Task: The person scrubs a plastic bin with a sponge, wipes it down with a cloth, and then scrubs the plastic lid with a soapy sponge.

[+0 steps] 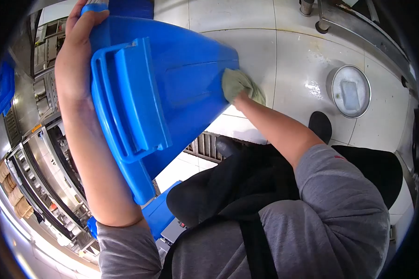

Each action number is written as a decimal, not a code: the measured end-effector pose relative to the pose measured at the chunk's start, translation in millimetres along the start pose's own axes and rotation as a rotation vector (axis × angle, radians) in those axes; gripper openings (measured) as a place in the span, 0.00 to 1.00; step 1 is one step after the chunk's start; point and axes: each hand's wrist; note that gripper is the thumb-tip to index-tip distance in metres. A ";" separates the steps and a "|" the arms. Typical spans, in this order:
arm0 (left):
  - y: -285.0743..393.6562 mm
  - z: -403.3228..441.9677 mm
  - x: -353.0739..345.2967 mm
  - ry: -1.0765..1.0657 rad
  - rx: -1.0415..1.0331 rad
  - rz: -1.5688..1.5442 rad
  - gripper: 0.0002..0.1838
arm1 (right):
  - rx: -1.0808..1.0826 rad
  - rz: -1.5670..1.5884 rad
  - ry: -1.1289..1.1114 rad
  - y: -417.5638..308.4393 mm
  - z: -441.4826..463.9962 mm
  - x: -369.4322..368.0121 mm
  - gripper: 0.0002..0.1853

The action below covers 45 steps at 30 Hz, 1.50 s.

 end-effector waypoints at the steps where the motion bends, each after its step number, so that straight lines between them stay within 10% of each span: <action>1: -0.7 -2.4 -0.3 0.001 0.003 -0.022 0.23 | -0.124 0.607 -0.056 11.2 39.4 58.3 0.25; 4: 2.1 -5.1 1.2 -0.004 0.029 0.045 0.24 | -0.006 -0.419 0.116 -25.8 3.0 -47.5 0.27; 11: 13.6 -13.1 -17.6 0.097 0.103 0.056 0.27 | -0.011 -0.866 0.230 -108.4 48.5 -69.4 0.30; 23: 4.0 -9.9 -15.4 0.079 0.080 -0.115 0.26 | 0.137 -0.562 0.291 -49.7 -70.1 -56.6 0.38; 36: 4.7 -4.7 -20.9 0.120 -0.011 -0.058 0.29 | -0.331 -0.012 0.542 9.6 -196.1 -178.6 0.34; 45: -2.7 5.4 -17.0 0.118 -0.006 -0.061 0.34 | -0.736 -0.522 -0.011 -15.9 -310.6 -347.7 0.30</action>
Point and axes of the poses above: each hand's wrist, its own z-axis towards the middle knuckle, its own x-axis out of the back of the hand, y = z × x, and after that the axes turned 11 degrees about x, right-handed
